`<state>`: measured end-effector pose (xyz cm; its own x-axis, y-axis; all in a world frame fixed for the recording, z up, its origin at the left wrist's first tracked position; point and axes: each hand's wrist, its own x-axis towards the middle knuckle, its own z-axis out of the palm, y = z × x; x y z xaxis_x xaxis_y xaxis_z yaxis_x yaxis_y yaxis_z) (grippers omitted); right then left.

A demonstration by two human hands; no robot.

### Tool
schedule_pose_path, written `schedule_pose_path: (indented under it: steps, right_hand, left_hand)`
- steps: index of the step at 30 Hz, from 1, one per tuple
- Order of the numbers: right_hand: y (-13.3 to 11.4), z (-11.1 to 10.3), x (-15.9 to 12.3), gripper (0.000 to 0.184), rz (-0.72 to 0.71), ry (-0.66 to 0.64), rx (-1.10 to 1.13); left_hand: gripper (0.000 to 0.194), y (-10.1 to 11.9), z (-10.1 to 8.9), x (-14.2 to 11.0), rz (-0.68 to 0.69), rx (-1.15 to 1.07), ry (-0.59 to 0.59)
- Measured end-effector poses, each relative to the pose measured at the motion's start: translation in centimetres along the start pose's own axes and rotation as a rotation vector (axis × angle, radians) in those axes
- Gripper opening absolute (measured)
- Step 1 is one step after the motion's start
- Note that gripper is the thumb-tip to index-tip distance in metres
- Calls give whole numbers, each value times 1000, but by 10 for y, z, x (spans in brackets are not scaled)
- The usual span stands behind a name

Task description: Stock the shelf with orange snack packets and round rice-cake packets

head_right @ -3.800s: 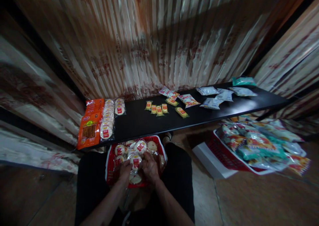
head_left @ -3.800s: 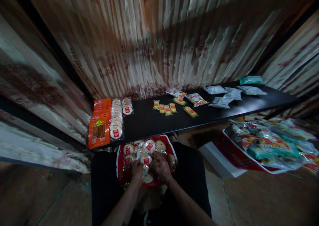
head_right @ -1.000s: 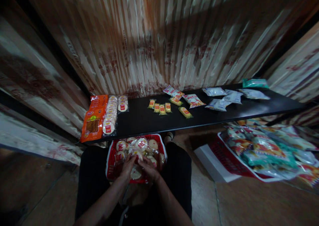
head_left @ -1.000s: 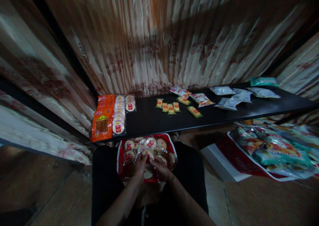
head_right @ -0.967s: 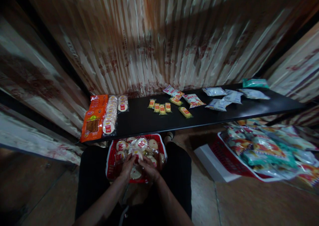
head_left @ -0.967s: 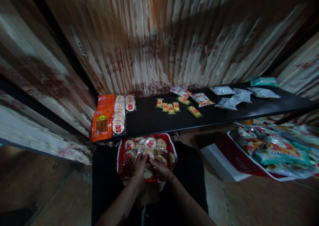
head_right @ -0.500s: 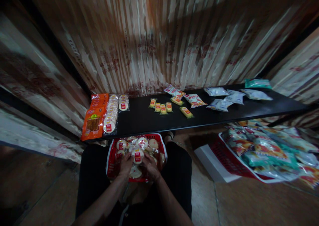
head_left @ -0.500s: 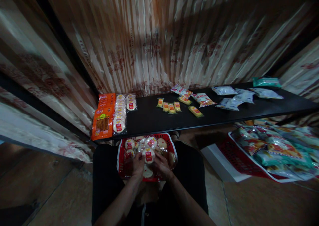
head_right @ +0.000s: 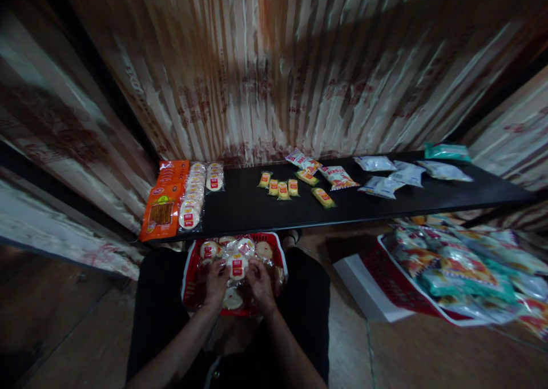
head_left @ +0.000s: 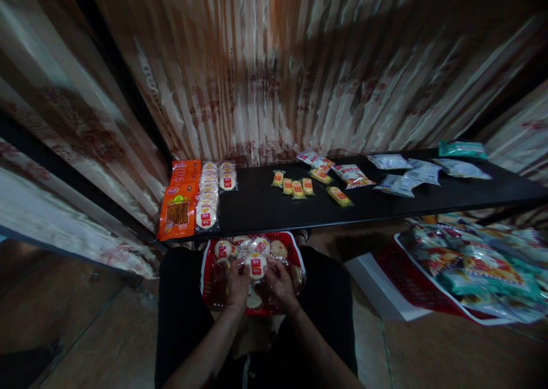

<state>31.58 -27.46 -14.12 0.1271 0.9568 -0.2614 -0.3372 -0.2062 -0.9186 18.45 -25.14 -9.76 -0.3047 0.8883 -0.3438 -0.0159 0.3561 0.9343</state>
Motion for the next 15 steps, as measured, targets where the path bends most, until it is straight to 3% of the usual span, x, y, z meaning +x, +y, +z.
schedule_pose_path:
  steps: [15]
  right_hand:
    - [-24,17,-2,34,-58,117,24]
  left_hand:
    - [19,23,-2,-6,109,129,41]
